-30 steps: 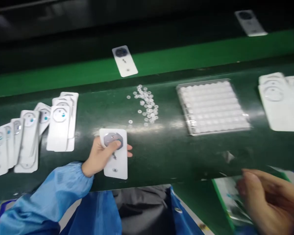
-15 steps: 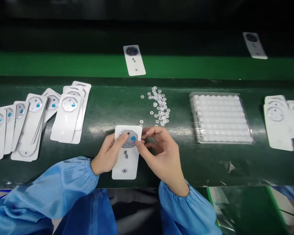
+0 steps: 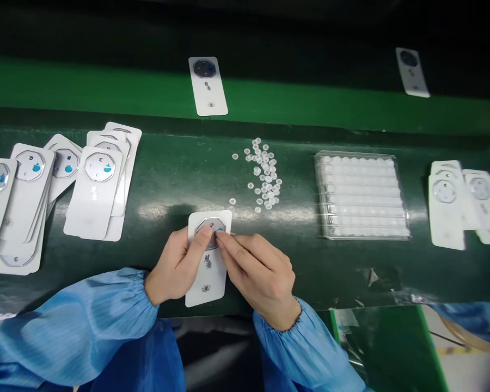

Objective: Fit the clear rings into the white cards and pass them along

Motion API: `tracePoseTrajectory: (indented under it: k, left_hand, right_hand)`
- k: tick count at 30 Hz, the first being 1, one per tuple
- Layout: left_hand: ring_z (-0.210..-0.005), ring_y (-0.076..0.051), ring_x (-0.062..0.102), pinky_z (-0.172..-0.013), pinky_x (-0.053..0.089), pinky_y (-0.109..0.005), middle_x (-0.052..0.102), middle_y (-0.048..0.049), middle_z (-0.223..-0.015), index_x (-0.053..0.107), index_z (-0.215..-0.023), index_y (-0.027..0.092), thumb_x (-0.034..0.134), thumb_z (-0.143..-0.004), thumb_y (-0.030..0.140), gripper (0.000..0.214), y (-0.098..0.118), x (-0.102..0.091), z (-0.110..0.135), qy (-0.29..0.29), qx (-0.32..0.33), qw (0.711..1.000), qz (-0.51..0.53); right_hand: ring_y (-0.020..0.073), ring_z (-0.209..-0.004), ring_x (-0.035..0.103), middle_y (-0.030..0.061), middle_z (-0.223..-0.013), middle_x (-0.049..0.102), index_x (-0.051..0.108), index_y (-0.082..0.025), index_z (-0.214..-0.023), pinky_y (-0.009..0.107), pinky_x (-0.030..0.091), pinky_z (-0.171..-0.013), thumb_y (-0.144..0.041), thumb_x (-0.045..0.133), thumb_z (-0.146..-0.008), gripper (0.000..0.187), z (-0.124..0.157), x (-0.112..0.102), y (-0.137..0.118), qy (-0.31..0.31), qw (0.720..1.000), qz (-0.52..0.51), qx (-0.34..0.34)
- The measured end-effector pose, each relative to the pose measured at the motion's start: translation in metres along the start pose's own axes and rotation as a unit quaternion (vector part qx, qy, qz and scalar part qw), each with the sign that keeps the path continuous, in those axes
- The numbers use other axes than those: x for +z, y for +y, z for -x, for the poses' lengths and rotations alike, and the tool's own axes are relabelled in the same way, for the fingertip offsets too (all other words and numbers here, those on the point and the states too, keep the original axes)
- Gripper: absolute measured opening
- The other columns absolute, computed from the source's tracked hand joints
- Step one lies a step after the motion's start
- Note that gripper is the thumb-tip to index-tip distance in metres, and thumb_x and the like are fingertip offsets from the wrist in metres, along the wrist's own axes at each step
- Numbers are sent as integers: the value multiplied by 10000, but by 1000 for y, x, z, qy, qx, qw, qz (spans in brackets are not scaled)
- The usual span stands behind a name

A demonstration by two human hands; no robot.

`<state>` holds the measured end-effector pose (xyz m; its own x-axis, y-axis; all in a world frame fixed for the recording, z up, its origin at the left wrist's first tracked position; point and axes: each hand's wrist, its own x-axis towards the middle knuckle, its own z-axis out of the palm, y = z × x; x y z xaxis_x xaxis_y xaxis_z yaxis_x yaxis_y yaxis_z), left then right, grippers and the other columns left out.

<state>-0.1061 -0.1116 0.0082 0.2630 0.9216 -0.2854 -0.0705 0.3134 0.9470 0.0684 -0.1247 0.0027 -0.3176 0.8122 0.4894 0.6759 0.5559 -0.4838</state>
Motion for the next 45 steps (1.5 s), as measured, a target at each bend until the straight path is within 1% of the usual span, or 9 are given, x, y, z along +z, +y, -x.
tracePoseTrajectory:
  k: [4, 8, 11, 14, 20, 26, 32, 39, 45]
  left_hand:
    - [-565, -117, 503, -518, 396, -228, 554, 9, -634, 579, -758, 173, 457, -1053, 478, 442, 1, -1, 1, -6, 11, 999, -44]
    - [-633, -152, 573, -571, 434, -255, 622, -25, -692, 695, -893, 158, 443, -1065, 457, 427, 1, -2, 2, -19, 8, 998, -62]
    - [-679, -161, 603, -611, 461, -260, 658, -32, -746, 731, -992, 161, 435, -1073, 437, 413, 2, -2, 2, -32, 17, 998, -52]
    - [-636, -146, 576, -582, 447, -256, 632, -25, -718, 704, -927, 153, 441, -1071, 453, 424, 1, -2, 3, -29, 20, 998, -51]
    - [-579, -125, 536, -529, 420, -242, 581, -7, -666, 610, -831, 150, 447, -1067, 482, 440, -4, -2, 1, -28, 25, 999, -21]
    - [-620, -126, 554, -552, 431, -233, 613, -20, -706, 604, -840, 141, 445, -1072, 465, 429, -4, -2, 1, -30, 40, 999, -21]
    - [-604, -124, 540, -561, 415, -238, 601, -16, -688, 605, -833, 139, 423, -1080, 456, 441, -3, -3, 1, -48, 52, 997, -40]
    - [-632, -117, 527, -589, 412, -238, 584, -8, -711, 586, -827, 138, 428, -1084, 427, 418, -4, -2, 1, -41, 66, 996, -40]
    - [-647, -125, 527, -595, 408, -249, 589, -14, -729, 612, -874, 138, 409, -1088, 429, 414, -4, -3, 0, -51, 74, 995, -48]
  right_hand:
    - [212, -792, 720, 56, -958, 756, 589, -232, -1420, 348, 600, -677, -47, 624, -979, 480, -2, -6, -1, -39, 998, 47, -30]
    - [199, -709, 689, 71, -911, 739, 568, -156, -1417, 347, 566, -607, -28, 555, -996, 441, -1, -16, -9, -78, 992, 85, -51]
    - [199, -668, 671, 81, -871, 719, 598, -107, -1364, 352, 537, -548, -17, 501, -1001, 386, -2, -23, -13, -112, 988, 82, -63]
    - [198, -745, 708, 89, -926, 730, 627, -108, -1299, 336, 564, -585, -21, 501, -1009, 327, -5, -25, -10, -125, 988, 54, -71]
    - [144, -689, 685, 53, -905, 738, 662, -114, -1234, 277, 579, -628, -42, 587, -1003, 254, -6, -18, -5, -66, 995, 60, -48]
    - [144, -730, 706, 48, -880, 732, 700, -110, -1178, 261, 595, -631, -73, 569, -1023, 207, -9, -20, -9, -81, 995, 30, -45]
    - [112, -633, 649, 24, -828, 711, 715, -152, -1176, 242, 573, -598, -53, 671, -963, 239, -14, -22, -7, -1, 999, -36, 34]
    - [147, -804, 716, 58, -966, 726, 701, -180, -1230, 267, 629, -752, -70, 664, -973, 282, -9, -14, -5, 2, 1000, -6, 10]
    - [138, -801, 707, 55, -958, 729, 698, -168, -1140, 255, 609, -726, -52, 669, -967, 211, -8, -11, -5, 6, 1000, -1, 6]
